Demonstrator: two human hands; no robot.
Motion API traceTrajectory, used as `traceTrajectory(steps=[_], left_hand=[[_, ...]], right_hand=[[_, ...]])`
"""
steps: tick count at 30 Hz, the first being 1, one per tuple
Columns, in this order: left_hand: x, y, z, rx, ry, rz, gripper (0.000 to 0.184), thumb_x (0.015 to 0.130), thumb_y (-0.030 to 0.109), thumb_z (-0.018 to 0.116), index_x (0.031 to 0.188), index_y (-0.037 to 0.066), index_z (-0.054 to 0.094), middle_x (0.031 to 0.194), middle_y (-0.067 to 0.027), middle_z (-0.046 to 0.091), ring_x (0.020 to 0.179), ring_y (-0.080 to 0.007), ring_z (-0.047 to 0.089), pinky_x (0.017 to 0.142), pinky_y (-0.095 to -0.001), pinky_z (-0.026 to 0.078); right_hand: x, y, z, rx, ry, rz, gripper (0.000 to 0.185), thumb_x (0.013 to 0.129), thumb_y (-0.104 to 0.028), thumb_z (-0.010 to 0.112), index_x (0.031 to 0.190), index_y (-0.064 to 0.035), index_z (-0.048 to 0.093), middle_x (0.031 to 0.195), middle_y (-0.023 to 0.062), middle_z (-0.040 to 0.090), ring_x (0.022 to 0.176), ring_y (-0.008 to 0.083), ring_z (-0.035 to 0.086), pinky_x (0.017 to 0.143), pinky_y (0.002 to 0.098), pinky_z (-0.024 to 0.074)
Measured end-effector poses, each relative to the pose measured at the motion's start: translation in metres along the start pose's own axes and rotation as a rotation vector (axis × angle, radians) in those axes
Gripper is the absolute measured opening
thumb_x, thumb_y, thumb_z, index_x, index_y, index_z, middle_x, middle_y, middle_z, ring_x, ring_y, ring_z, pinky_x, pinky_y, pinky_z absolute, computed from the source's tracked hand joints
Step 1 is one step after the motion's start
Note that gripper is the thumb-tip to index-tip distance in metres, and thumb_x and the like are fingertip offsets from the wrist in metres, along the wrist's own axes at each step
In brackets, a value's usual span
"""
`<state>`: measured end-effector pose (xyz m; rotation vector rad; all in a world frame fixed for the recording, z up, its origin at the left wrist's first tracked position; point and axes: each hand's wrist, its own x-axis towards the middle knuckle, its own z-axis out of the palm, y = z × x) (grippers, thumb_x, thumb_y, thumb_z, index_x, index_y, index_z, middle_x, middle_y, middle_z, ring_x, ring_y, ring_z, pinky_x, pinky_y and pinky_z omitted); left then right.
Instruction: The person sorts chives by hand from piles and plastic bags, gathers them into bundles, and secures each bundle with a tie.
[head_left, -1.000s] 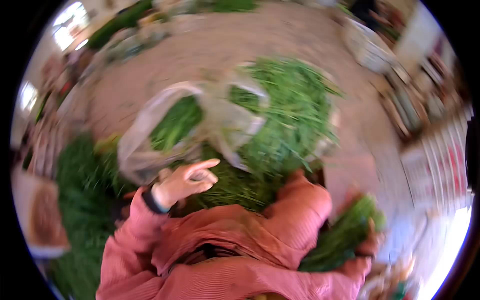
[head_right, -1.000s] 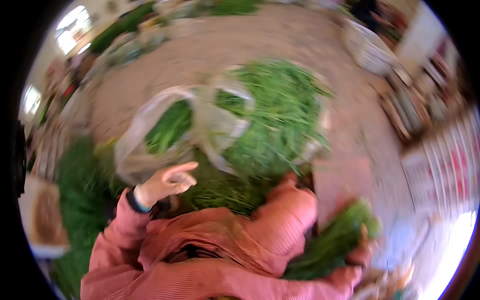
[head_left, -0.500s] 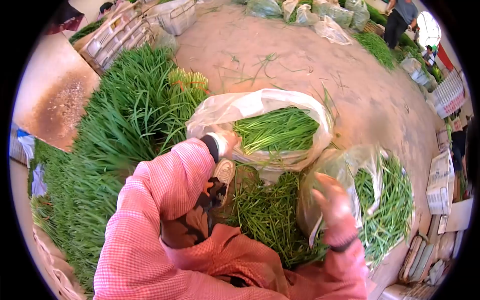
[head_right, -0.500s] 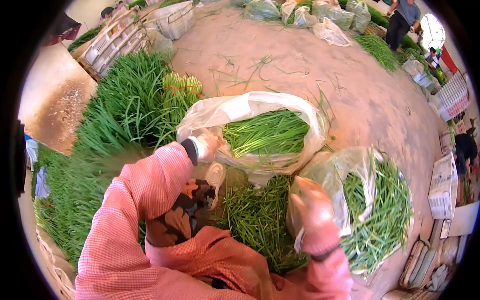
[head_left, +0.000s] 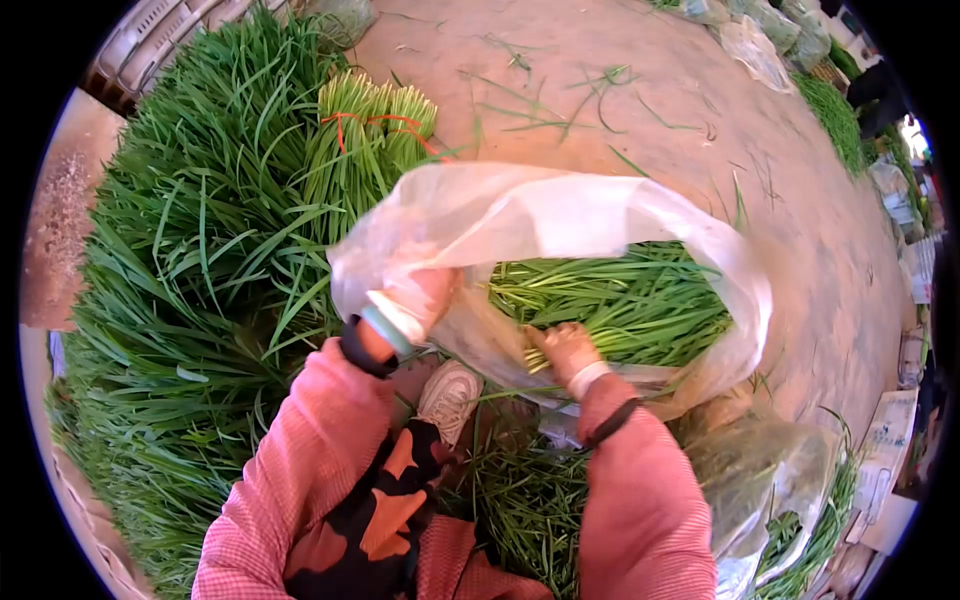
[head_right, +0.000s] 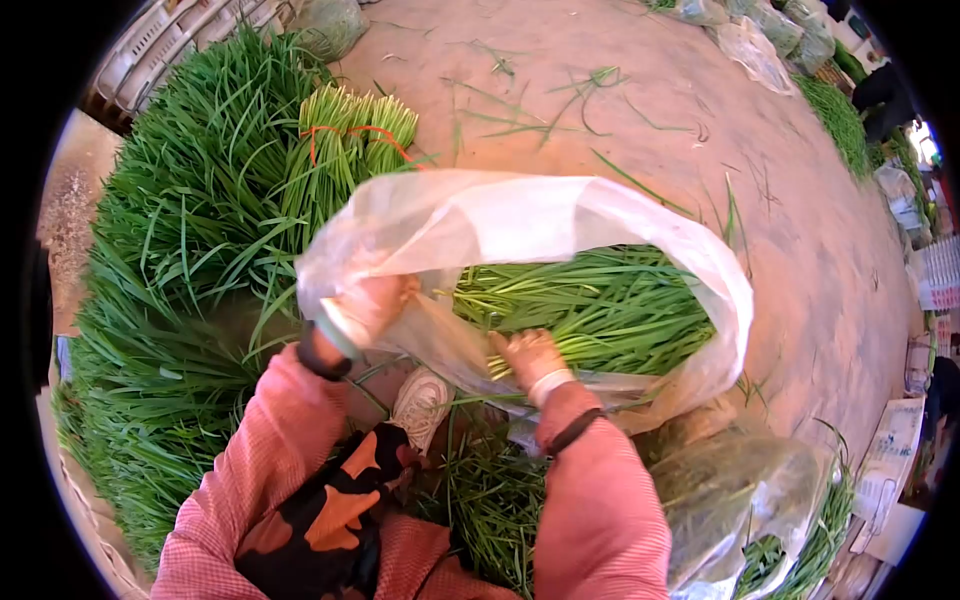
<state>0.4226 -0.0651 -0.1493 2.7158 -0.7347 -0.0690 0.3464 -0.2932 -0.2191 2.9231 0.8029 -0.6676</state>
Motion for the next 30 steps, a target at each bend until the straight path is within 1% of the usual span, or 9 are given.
traceTrajectory(steps=[2, 3, 7, 9, 12, 15, 21, 28, 30], left_hand=[[-0.002, 0.002, -0.027, -0.034, 0.249, 0.145, 0.012, 0.073, 0.009, 0.05, 0.083, 0.006, 0.057, 0.078, -0.0138, 0.057, 0.07, -0.028, 0.053, 0.061, -0.0347, 0.043], [-0.005, 0.01, -0.041, -0.035, 0.239, 0.13, 0.012, 0.073, 0.009, 0.05, 0.083, 0.006, 0.057, 0.078, -0.0138, 0.057, 0.07, -0.028, 0.053, 0.061, -0.0347, 0.043], [-0.019, 0.032, -0.061, 0.05, 0.019, 0.003, 0.011, 0.07, 0.009, 0.057, 0.077, 0.013, 0.065, 0.073, -0.0064, 0.058, 0.071, -0.0258, 0.057, 0.065, -0.0345, 0.045], [-0.023, 0.037, -0.065, 0.064, 0.028, -0.004, 0.012, 0.07, 0.009, 0.056, 0.077, 0.014, 0.065, 0.071, -0.0054, 0.058, 0.07, -0.0247, 0.057, 0.064, -0.0348, 0.045], [-0.024, 0.053, -0.084, 0.183, 0.043, 0.1, 0.016, 0.069, 0.007, 0.056, 0.079, 0.016, 0.065, 0.07, -0.0042, 0.057, 0.067, -0.0231, 0.056, 0.063, -0.0338, 0.043], [-0.025, 0.058, -0.093, 0.159, 0.01, 0.182, 0.017, 0.067, 0.007, 0.058, 0.08, 0.016, 0.064, 0.07, -0.0043, 0.057, 0.066, -0.0239, 0.055, 0.062, -0.0339, 0.043], [-0.032, 0.053, -0.085, 0.207, -0.078, 0.08, 0.018, 0.066, 0.008, 0.058, 0.081, 0.016, 0.063, 0.075, -0.0053, 0.057, 0.068, -0.0257, 0.056, 0.06, -0.0352, 0.044], [-0.027, 0.071, -0.095, 0.059, -0.167, 0.061, 0.036, 0.065, 0.013, 0.062, 0.101, 0.016, 0.06, 0.086, -0.0073, 0.056, 0.087, -0.0259, 0.052, 0.077, -0.0372, 0.04], [-0.027, 0.079, -0.097, -0.032, -0.176, 0.049, 0.042, 0.065, 0.013, 0.064, 0.107, 0.016, 0.057, 0.09, -0.0082, 0.056, 0.091, -0.0264, 0.05, 0.079, -0.0379, 0.039]], right_hand=[[-0.003, 0.033, -0.025, 0.401, -0.003, 0.1, 0.028, 0.076, -0.004, 0.053, 0.104, -0.0096, 0.055, 0.092, 0.0107, 0.058, 0.088, 0.0255, 0.056, 0.081, 0.0359, 0.0434], [-0.01, 0.038, -0.039, 1.277, 0.402, 0.115, 0.022, 0.08, -0.011, 0.053, 0.101, -0.0076, 0.055, 0.091, 0.0126, 0.059, 0.085, 0.0246, 0.057, 0.077, 0.0335, 0.0453], [0.016, 0.067, -0.096, 0.329, 0.028, 0.354, 0.033, 0.079, -0.02, 0.056, 0.11, -0.0093, 0.051, 0.101, 0.0136, 0.057, 0.096, 0.0269, 0.053, 0.081, 0.0377, 0.0434], [0.045, 0.048, -0.079, 0.031, 0.098, 0.076, 0.038, 0.077, -0.021, 0.057, 0.112, -0.0075, 0.048, 0.101, 0.0159, 0.057, 0.097, 0.0313, 0.052, 0.083, 0.0407, 0.0411], [0.09, 0.013, -0.054, 0.108, -0.16, 0.094, 0.038, 0.075, -0.015, 0.056, 0.112, -0.0059, 0.049, 0.101, 0.0152, 0.057, 0.098, 0.0306, 0.052, 0.087, 0.0406, 0.0382], [0.127, 0.005, 0.006, -0.005, 0.465, 0.194, 0.038, 0.074, -0.012, 0.056, 0.111, -0.006, 0.05, 0.102, 0.0152, 0.057, 0.099, 0.0292, 0.052, 0.087, 0.0395, 0.0387], [0.054, 0.015, -0.062, 0.175, -0.005, 0.121, 0.052, 0.071, -0.02, 0.064, 0.119, -0.0176, 0.047, 0.098, 0.0134, 0.055, 0.096, 0.0278, 0.053, 0.084, 0.0365, 0.0408], [0.01, 0.064, -0.058, 0.682, 0.316, -0.114, 0.065, 0.072, -0.014, 0.065, 0.129, -0.0239, 0.035, 0.102, 0.0117, 0.052, 0.093, 0.0281, 0.051, 0.085, 0.0347, 0.0413], [0.012, 0.068, -0.058, 1.992, 0.267, 0.335, 0.06, 0.074, -0.008, 0.062, 0.128, -0.0138, 0.036, 0.108, 0.0106, 0.052, 0.095, 0.0237, 0.051, 0.087, 0.0322, 0.0415]])
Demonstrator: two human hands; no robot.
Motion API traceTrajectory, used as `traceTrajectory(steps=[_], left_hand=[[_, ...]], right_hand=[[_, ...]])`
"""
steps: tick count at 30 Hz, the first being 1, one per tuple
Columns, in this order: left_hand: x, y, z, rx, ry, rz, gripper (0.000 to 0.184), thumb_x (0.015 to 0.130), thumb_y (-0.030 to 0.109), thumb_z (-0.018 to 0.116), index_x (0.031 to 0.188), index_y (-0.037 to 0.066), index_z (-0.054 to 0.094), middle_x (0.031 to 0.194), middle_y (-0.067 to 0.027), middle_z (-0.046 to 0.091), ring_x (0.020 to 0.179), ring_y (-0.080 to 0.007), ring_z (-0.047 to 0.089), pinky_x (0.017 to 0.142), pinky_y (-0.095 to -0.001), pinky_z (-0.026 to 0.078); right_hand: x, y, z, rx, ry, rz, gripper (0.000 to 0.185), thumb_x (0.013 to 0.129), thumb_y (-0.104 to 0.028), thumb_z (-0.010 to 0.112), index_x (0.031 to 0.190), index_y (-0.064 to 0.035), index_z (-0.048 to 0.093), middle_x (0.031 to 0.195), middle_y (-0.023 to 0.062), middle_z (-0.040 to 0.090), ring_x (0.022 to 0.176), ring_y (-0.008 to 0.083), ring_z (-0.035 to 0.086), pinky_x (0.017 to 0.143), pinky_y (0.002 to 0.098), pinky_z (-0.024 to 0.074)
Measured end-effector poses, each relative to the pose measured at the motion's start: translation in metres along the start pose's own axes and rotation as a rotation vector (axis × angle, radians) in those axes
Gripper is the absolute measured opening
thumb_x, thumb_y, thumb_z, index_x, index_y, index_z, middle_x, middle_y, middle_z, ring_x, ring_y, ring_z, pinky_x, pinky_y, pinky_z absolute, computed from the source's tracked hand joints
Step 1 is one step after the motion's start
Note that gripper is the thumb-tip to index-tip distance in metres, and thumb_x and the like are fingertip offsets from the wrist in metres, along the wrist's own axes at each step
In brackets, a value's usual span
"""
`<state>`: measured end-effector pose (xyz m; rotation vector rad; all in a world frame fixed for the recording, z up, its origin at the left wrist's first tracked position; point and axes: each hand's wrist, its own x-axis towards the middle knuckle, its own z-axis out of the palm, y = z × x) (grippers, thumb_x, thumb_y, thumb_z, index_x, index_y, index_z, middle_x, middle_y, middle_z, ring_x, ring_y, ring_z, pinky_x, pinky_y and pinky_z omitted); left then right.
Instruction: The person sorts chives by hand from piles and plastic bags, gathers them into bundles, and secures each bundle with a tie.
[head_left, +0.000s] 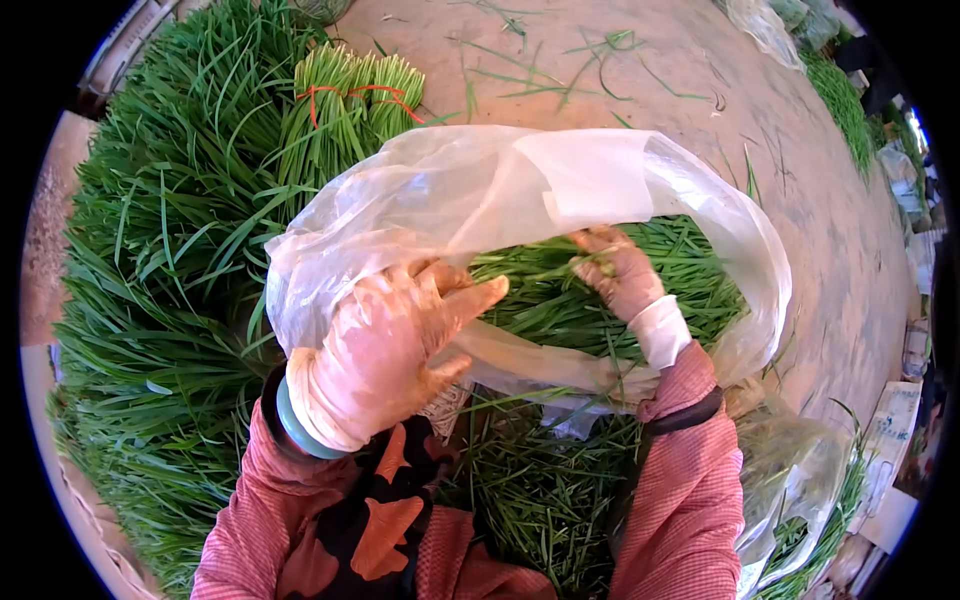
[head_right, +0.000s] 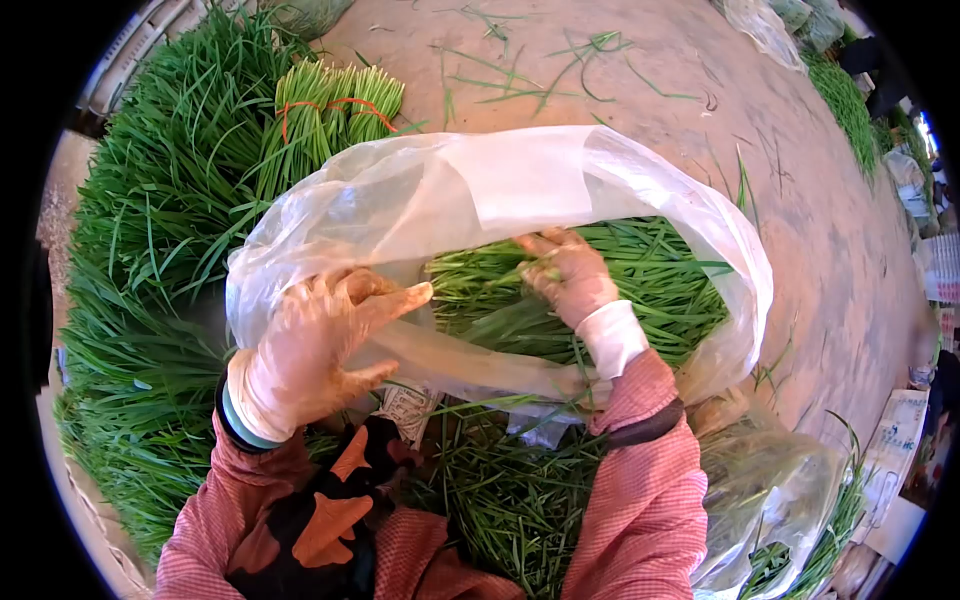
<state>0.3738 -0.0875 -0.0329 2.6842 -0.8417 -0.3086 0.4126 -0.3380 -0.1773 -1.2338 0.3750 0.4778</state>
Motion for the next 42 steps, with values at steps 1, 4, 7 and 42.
traceTrajectory(steps=[1, 4, 7, 42], left_hand=[[0.0, 0.002, 0.001, -0.032, 0.026, 0.081, 0.047, 0.065, 0.013, 0.065, 0.111, 0.015, 0.054, 0.095, -0.0088, 0.055, 0.095, -0.0272, 0.049, 0.082, -0.0391, 0.037], [0.003, 0.009, 0.007, -0.127, 0.0, 0.148, 0.052, 0.066, 0.014, 0.065, 0.116, 0.014, 0.051, 0.102, -0.0097, 0.054, 0.101, -0.0282, 0.047, 0.088, -0.0411, 0.034], [0.019, 0.014, 0.022, -0.176, -0.084, 0.123, 0.052, 0.069, 0.013, 0.063, 0.119, 0.013, 0.048, 0.105, -0.0109, 0.054, 0.103, -0.0281, 0.047, 0.093, -0.039, 0.032], [0.192, 0.114, 0.202, -0.286, -0.073, 0.377, 0.062, 0.075, 0.026, 0.057, 0.129, 0.009, 0.033, 0.13, -0.0136, 0.035, 0.12, -0.0284, 0.033, 0.1, -0.0363, 0.027]], right_hand=[[0.001, 0.007, -0.016, -0.31, -0.091, -0.268, 0.054, 0.077, -0.006, 0.057, 0.127, -0.0069, 0.035, 0.114, 0.0105, 0.048, 0.098, 0.0206, 0.05, 0.087, 0.0296, 0.0416], [-0.007, 0.001, -0.039, 0.53, -0.284, -0.116, 0.042, 0.083, 0.0, 0.043, 0.125, 0.0029, 0.035, 0.126, 0.0098, 0.041, 0.107, 0.0157, 0.046, 0.088, 0.0256, 0.0416], [-0.029, 0.001, -0.027, 0.048, -0.072, -0.25, 0.043, 0.083, 0.0, 0.046, 0.125, 0.001, 0.037, 0.128, 0.0092, 0.039, 0.11, 0.015, 0.044, 0.088, 0.0267, 0.0421], [-0.13, -0.115, -0.212, -0.206, 0.552, 0.276, 0.025, 0.088, -0.017, 0.041, 0.106, -0.0028, 0.052, 0.097, 0.0156, 0.06, 0.078, 0.0219, 0.06, 0.065, 0.0265, 0.0491]])
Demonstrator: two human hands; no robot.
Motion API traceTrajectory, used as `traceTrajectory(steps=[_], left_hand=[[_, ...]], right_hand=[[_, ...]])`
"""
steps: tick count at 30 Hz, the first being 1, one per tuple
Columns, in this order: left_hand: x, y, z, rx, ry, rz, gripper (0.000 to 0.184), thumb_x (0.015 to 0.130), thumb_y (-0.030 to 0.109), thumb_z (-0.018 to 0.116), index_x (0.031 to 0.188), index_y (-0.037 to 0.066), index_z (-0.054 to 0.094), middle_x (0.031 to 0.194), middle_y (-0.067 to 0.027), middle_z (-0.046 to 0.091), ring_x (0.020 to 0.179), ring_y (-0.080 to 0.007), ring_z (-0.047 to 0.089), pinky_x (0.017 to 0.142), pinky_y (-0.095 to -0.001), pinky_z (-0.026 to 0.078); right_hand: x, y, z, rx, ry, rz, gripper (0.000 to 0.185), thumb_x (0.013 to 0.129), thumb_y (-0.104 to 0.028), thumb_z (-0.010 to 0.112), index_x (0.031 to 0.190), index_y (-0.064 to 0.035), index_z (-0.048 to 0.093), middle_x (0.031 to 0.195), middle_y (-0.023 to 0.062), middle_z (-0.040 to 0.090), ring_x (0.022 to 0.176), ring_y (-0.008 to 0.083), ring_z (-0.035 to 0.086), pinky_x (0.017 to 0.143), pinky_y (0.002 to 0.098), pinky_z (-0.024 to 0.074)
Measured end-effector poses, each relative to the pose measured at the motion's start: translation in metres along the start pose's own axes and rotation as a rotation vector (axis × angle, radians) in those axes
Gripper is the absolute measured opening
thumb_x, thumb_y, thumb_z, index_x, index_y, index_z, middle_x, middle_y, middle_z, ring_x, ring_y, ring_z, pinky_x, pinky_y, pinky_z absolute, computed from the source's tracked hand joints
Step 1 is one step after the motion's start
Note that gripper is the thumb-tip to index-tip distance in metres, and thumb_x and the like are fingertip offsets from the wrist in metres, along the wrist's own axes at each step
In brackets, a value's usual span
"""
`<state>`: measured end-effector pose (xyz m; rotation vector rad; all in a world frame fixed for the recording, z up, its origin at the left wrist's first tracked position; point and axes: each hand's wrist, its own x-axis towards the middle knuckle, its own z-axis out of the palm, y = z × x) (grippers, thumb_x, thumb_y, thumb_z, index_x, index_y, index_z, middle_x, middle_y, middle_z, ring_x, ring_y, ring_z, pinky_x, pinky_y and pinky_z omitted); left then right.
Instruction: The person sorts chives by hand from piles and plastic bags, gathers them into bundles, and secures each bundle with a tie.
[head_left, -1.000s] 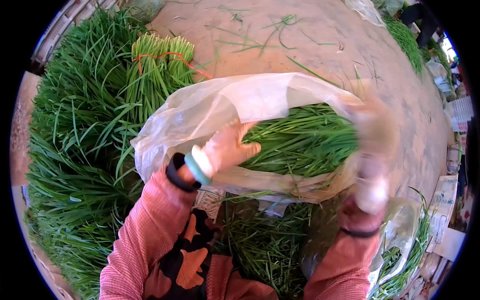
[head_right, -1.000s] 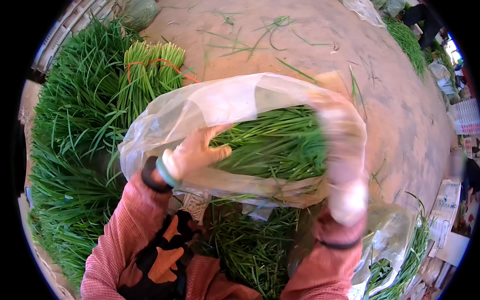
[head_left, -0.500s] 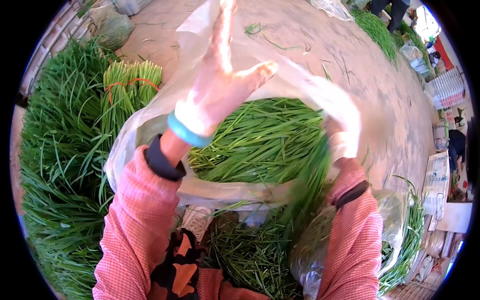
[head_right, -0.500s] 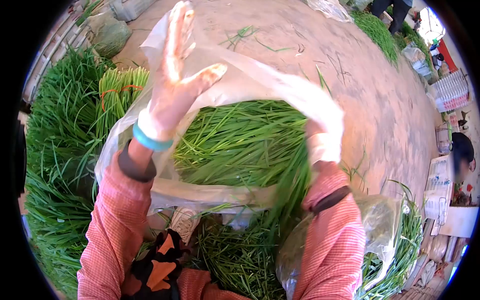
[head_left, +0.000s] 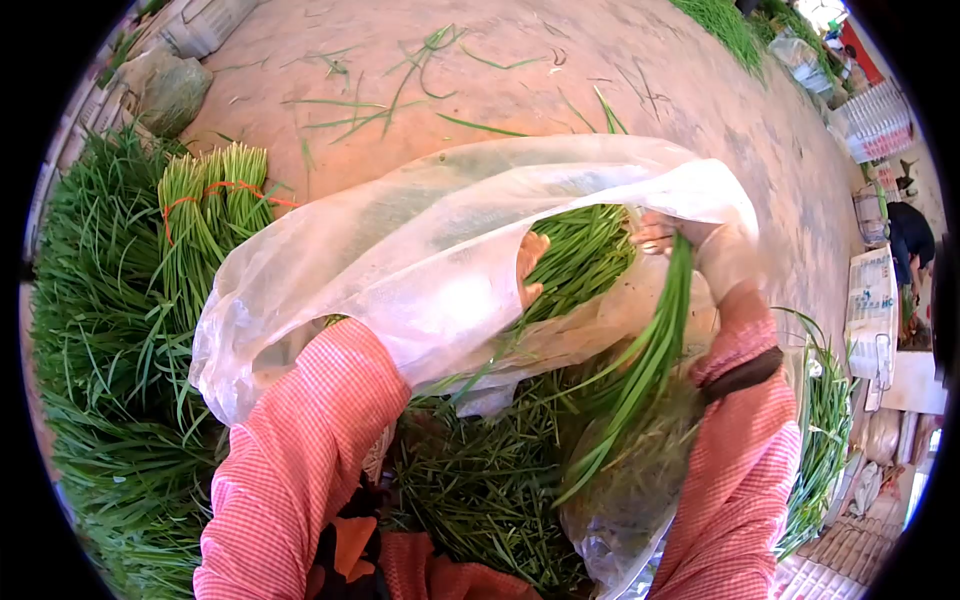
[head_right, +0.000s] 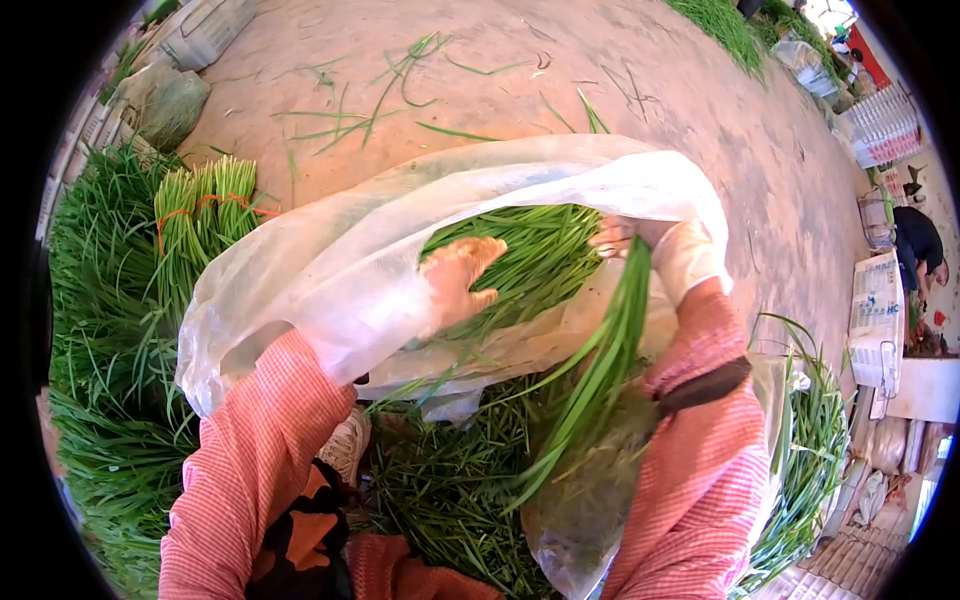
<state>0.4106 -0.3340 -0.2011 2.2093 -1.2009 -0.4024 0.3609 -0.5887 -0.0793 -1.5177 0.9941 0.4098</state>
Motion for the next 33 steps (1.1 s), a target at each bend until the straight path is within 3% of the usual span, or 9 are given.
traceTrajectory(steps=[5, 12, 18, 21, 22, 26, 29, 31, 33], left_hand=[[-0.011, -0.007, -0.032, -0.029, -0.187, -0.071, 0.061, 0.074, 0.027, 0.058, 0.127, 0.006, 0.035, 0.121, -0.016, 0.04, 0.113, -0.0284, 0.038, 0.095, -0.0368, 0.031], [-0.1, -0.02, -0.152, 0.093, -0.441, 0.023, 0.055, 0.075, 0.026, 0.057, 0.123, 0.005, 0.04, 0.101, -0.0184, 0.052, 0.096, -0.0294, 0.05, 0.081, -0.0371, 0.04], [-0.19, -0.023, -0.092, 0.676, -0.486, -0.171, 0.045, 0.068, 0.017, 0.059, 0.111, 0.007, 0.053, 0.074, -0.013, 0.06, 0.067, -0.0283, 0.058, 0.063, -0.0356, 0.046], [-0.225, -0.026, -0.102, 0.189, -0.609, -0.069, 0.022, 0.069, 0.011, 0.056, 0.089, 0.008, 0.061, 0.071, -0.012, 0.058, 0.065, -0.0266, 0.057, 0.06, -0.0342, 0.045], [-0.229, -0.012, -0.101, 0.239, -0.587, -0.004, 0.01, 0.067, 0.01, 0.056, 0.075, 0.009, 0.062, 0.072, -0.0097, 0.058, 0.066, -0.0256, 0.056, 0.06, -0.0341, 0.045], [-0.232, -0.009, -0.101, 0.164, -0.608, 0.045, 0.022, 0.073, 0.018, 0.057, 0.092, 0.007, 0.06, 0.095, -0.0101, 0.058, 0.082, -0.0256, 0.056, 0.07, -0.0347, 0.045], [-0.201, -0.003, -0.143, -0.046, -0.542, -0.075, 0.053, 0.079, 0.035, 0.052, 0.122, 0.006, 0.043, 0.107, -0.0218, 0.052, 0.099, -0.0332, 0.051, 0.087, -0.0377, 0.041], [-0.183, -0.031, -0.134, -0.008, 0.065, 0.003, 0.044, 0.081, 0.035, 0.053, 0.115, 0.008, 0.048, 0.114, -0.0149, 0.049, 0.098, -0.0281, 0.048, 0.087, -0.0368, 0.037], [-0.162, -0.038, -0.139, -0.535, 0.131, -0.279, 0.036, 0.079, 0.024, 0.057, 0.108, 0.004, 0.052, 0.099, -0.0088, 0.056, 0.089, -0.02, 0.052, 0.084, -0.0305, 0.04]], right_hand=[[0.037, 0.036, 0.043, 0.131, -0.104, 0.164, 0.024, 0.09, -0.014, 0.036, 0.103, 0.0013, 0.05, 0.096, 0.0227, 0.059, 0.067, 0.0247, 0.062, 0.052, 0.0242, 0.0504], [0.014, 0.034, 0.127, -0.446, -0.298, -0.08, 0.018, 0.079, -0.001, 0.046, 0.094, -0.0067, 0.054, 0.065, 0.0085, 0.06, 0.038, 0.019, 0.05, 0.037, 0.0336, 0.0416], [0.0, 0.047, 0.182, -0.779, -0.175, -0.639, 0.012, 0.081, -0.015, 0.052, 0.087, -0.0074, 0.06, 0.07, 0.0068, 0.062, 0.059, 0.0219, 0.058, 0.054, 0.0341, 0.0462], [-0.01, 0.044, 0.209, -1.303, -0.086, -0.602, 0.024, 0.083, -0.021, 0.05, 0.099, -0.0063, 0.058, 0.089, 0.0108, 0.062, 0.077, 0.0239, 0.058, 0.071, 0.0341, 0.045], [0.001, 0.062, 0.212, -1.271, -0.024, -0.946, 0.029, 0.082, -0.028, 0.049, 0.1, -0.0064, 0.058, 0.097, 0.0128, 0.06, 0.085, 0.03, 0.056, 0.076, 0.0379, 0.0432], [-0.025, 0.071, 0.259, -1.353, -0.099, -0.831, 0.028, 0.079, -0.026, 0.053, 0.098, -0.007, 0.059, 0.095, 0.0143, 0.059, 0.087, 0.0298, 0.056, 0.076, 0.0372, 0.0435], [-0.002, 0.078, 0.288, -1.208, 0.011, -0.79, 0.027, 0.078, -0.025, 0.054, 0.099, -0.0078, 0.058, 0.094, 0.0136, 0.059, 0.087, 0.0274, 0.057, 0.076, 0.0369, 0.0436], [0.018, 0.071, 0.286, -0.93, 0.195, -1.068, 0.032, 0.076, -0.023, 0.057, 0.105, -0.0086, 0.055, 0.094, 0.0132, 0.059, 0.089, 0.0266, 0.056, 0.077, 0.0374, 0.0427], [0.023, 0.045, 0.247, -1.659, -0.069, -1.003, 0.034, 0.078, -0.022, 0.057, 0.108, -0.0065, 0.052, 0.094, 0.0126, 0.061, 0.08, 0.0238, 0.059, 0.065, 0.0345, 0.0469]])
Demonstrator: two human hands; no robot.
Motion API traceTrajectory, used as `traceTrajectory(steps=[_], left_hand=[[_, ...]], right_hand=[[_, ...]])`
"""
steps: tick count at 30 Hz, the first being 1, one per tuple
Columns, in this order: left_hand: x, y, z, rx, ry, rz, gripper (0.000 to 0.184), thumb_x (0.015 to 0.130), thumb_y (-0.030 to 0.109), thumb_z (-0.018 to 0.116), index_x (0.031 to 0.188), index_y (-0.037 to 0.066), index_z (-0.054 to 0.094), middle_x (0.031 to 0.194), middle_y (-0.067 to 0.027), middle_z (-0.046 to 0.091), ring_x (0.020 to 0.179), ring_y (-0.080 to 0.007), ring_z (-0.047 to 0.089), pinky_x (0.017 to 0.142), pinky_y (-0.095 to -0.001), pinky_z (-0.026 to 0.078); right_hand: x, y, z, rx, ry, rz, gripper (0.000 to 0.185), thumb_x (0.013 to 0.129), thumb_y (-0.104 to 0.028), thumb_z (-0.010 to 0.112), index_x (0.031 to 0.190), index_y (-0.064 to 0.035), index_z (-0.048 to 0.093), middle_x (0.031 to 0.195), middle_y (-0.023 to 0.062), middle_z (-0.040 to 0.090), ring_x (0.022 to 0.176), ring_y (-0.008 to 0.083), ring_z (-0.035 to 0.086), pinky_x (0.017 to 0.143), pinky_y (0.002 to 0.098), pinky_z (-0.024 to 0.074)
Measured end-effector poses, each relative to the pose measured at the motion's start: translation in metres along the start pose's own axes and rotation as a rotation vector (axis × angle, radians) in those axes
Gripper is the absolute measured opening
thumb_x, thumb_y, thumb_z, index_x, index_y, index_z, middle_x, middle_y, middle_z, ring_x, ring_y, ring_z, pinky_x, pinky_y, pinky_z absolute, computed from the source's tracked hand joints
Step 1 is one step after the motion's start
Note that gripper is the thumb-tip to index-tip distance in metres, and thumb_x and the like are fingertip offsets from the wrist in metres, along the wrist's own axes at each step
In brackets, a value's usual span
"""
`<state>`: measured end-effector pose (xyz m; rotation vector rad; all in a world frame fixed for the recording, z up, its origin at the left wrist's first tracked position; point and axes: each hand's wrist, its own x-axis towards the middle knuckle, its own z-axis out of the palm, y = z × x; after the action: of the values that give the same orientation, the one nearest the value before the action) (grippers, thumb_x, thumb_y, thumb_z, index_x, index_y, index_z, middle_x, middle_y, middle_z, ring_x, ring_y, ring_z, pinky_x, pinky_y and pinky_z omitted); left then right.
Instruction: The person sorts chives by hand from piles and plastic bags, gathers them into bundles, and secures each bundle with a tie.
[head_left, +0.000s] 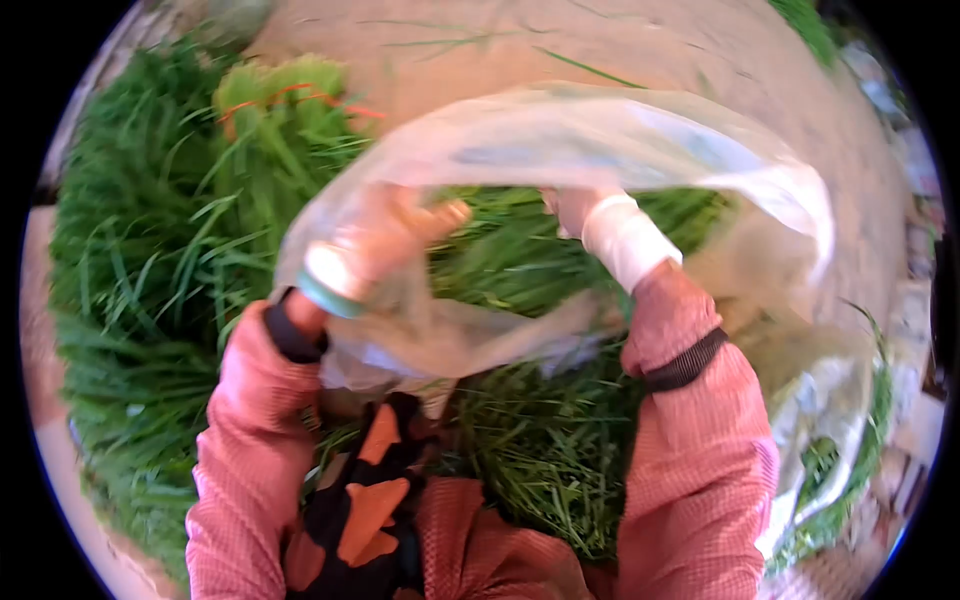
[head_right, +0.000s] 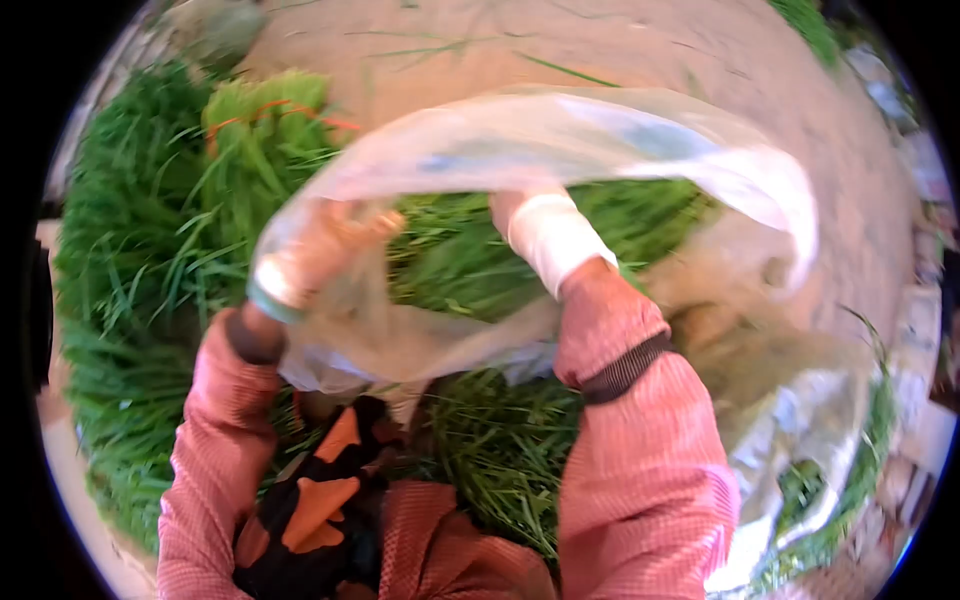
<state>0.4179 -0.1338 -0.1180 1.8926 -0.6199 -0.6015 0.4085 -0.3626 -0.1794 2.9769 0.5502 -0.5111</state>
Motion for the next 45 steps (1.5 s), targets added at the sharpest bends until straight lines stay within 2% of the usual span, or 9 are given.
traceTrajectory(steps=[2, 4, 9, 13, 21, 31, 38, 42, 45], left_hand=[[0.016, 0.023, -0.004, -0.44, 0.037, -0.041, 0.03, 0.08, 0.018, 0.058, 0.099, -0.005, 0.057, 0.095, -0.0063, 0.061, 0.09, -0.0124, 0.055, 0.085, -0.0248, 0.041], [0.034, 0.047, 0.007, -0.443, -0.064, -0.001, 0.028, 0.081, 0.016, 0.057, 0.102, -0.002, 0.057, 0.097, -0.0068, 0.06, 0.093, -0.013, 0.054, 0.088, -0.0253, 0.04], [0.097, 0.059, 0.091, 0.018, -0.284, 0.195, 0.037, 0.082, 0.009, 0.052, 0.118, 0.005, 0.045, 0.108, -0.0079, 0.056, 0.103, -0.0139, 0.049, 0.089, -0.0263, 0.038], [0.123, 0.023, 0.183, 0.417, -0.345, 0.38, 0.05, 0.08, 0.022, 0.051, 0.124, 0.002, 0.037, 0.114, -0.0212, 0.047, 0.104, -0.0349, 0.045, 0.09, -0.0375, 0.036], [0.131, -0.019, 0.297, 1.251, -0.044, 0.129, 0.076, 0.068, 0.033, 0.065, 0.127, 0.001, 0.029, 0.113, -0.012, 0.045, 0.102, -0.0237, 0.045, 0.077, -0.0364, 0.043], [0.105, -0.011, 0.189, 0.341, -0.019, 0.064, 0.059, 0.064, 0.016, 0.062, 0.12, 0.005, 0.045, 0.102, -0.0176, 0.053, 0.096, -0.0302, 0.05, 0.084, -0.0357, 0.04], [0.069, -0.039, 0.19, 0.596, -0.029, 0.104, 0.066, 0.062, 0.009, 0.064, 0.123, 0.012, 0.042, 0.1, -0.0149, 0.05, 0.095, -0.0302, 0.048, 0.082, -0.0355, 0.04], [0.079, 0.001, 0.175, 0.871, -0.569, -0.159, 0.078, 0.066, 0.029, 0.064, 0.133, 0.012, 0.026, 0.121, -0.0187, 0.039, 0.11, -0.0323, 0.039, 0.089, -0.0379, 0.035], [0.073, 0.037, 0.193, 0.69, -0.289, 0.193, 0.069, 0.073, 0.031, 0.058, 0.132, 0.011, 0.028, 0.124, -0.0173, 0.037, 0.114, -0.0324, 0.035, 0.096, -0.041, 0.028]], right_hand=[[-0.03, 0.039, -0.005, 1.759, -0.356, 0.426, 0.035, 0.081, -0.021, 0.056, 0.11, -0.004, 0.049, 0.095, 0.0122, 0.062, 0.066, 0.0183, 0.06, 0.049, 0.0263, 0.046], [-0.052, 0.049, 0.001, 1.843, -0.349, 0.619, 0.033, 0.085, -0.019, 0.051, 0.113, -0.0031, 0.047, 0.095, 0.0129, 0.062, 0.056, 0.0127, 0.057, 0.04, 0.0187, 0.0405], [-0.117, 0.153, 0.055, 1.258, 0.172, 1.0, 0.036, 0.086, -0.024, 0.048, 0.117, -0.0065, 0.046, 0.101, 0.0114, 0.06, 0.071, 0.0166, 0.06, 0.055, 0.0247, 0.047], [-0.134, 0.202, 0.053, 0.513, 0.313, 1.056, 0.037, 0.085, -0.026, 0.047, 0.117, -0.0069, 0.047, 0.102, 0.0109, 0.06, 0.073, 0.0169, 0.059, 0.057, 0.0251, 0.0466], [-0.17, 0.184, 0.072, 0.549, 0.312, 1.113, 0.037, 0.085, -0.029, 0.047, 0.115, -0.0077, 0.048, 0.103, 0.0099, 0.059, 0.077, 0.0176, 0.058, 0.062, 0.0261, 0.0459], [-0.2, 0.162, 0.077, 0.714, 0.321, 1.054, 0.038, 0.084, -0.033, 0.046, 0.114, -0.0087, 0.049, 0.105, 0.0086, 0.058, 0.082, 0.0185, 0.057, 0.067, 0.0272, 0.0449], [-0.171, 0.146, 0.055, 0.341, 0.173, 0.973, 0.039, 0.084, -0.036, 0.046, 0.113, -0.0094, 0.05, 0.106, 0.0077, 0.058, 0.086, 0.019, 0.057, 0.071, 0.028, 0.0443], [-0.157, 0.127, 0.058, 0.178, 0.08, 0.921, 0.04, 0.083, -0.037, 0.045, 0.112, -0.0098, 0.051, 0.107, 0.0072, 0.057, 0.088, 0.0194, 0.056, 0.073, 0.0284, 0.0439], [-0.15, 0.126, 0.064, 0.117, 0.062, 0.915, 0.04, 0.083, -0.038, 0.045, 0.111, -0.0101, 0.051, 0.107, 0.0068, 0.057, 0.089, 0.0196, 0.056, 0.075, 0.0288, 0.0436]])
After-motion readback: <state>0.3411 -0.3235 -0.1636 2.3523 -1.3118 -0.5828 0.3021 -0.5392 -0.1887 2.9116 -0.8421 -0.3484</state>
